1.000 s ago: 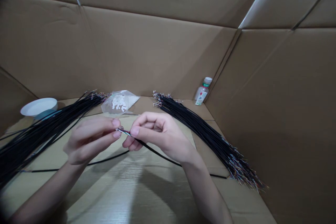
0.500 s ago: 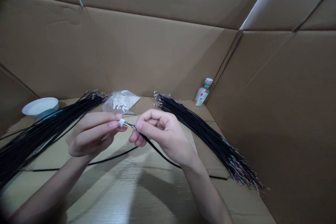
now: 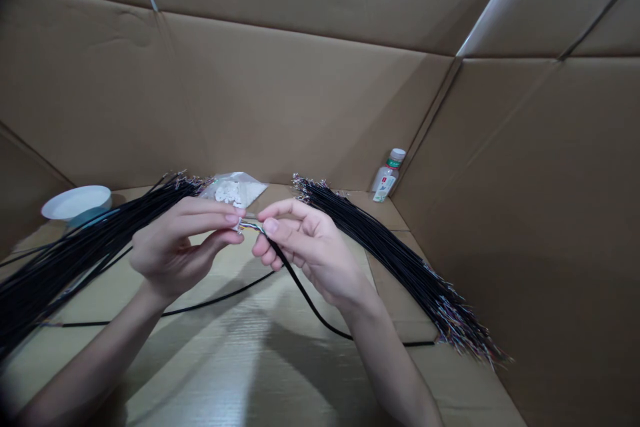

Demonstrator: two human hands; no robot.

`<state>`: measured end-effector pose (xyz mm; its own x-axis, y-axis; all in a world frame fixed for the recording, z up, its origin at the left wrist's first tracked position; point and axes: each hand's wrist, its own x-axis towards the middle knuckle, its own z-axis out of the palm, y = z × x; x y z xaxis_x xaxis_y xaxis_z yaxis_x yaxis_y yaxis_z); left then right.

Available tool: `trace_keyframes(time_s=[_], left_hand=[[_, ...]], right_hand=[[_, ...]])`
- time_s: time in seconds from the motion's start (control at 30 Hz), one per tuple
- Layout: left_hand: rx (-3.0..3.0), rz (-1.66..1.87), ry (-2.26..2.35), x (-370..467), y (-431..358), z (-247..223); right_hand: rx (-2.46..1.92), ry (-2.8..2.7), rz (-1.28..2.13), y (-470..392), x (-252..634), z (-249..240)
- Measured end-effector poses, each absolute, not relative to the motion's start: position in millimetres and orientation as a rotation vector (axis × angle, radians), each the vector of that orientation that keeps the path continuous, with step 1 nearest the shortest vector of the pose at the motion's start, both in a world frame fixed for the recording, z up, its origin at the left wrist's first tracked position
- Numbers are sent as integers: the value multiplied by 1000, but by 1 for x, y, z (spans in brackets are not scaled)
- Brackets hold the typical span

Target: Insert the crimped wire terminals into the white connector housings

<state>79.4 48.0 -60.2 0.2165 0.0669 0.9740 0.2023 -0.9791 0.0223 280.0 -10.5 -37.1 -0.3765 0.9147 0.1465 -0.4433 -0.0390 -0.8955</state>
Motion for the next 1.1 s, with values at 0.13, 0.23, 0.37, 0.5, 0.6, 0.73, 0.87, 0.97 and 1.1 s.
trace_keyframes(time_s=[0.13, 0.23, 0.37, 0.5, 0.6, 0.73, 0.87, 0.97, 1.1], left_hand=[[-2379, -1909, -286, 80, 46, -60], [-2282, -1977, -338, 81, 44, -61], [-2162, -1957, -422, 84, 40, -62], [-2116, -1929, -485, 88, 36, -63], [-2106, -1929, -516, 91, 34, -65], [-2042, -1957, -530, 94, 34, -70], [-1952, -1949, -519, 93, 35, -72], [-1940, -1853, -487, 89, 33, -71], [-1960, -1685, -453, 85, 29, -69]], right_hand=[[-605, -1172, 1590, -12, 279, -39], [-607, -1168, 1553, -13, 277, -39], [-559, -1133, 1550, -14, 274, -40], [-492, -1120, 1524, -14, 271, -42], [-477, -1131, 1481, -13, 269, -44], [-502, -1169, 1400, -13, 266, -47], [-530, -1215, 1321, -13, 263, -48], [-559, -1220, 1301, -15, 262, -48], [-604, -1233, 1259, -16, 262, -48]])
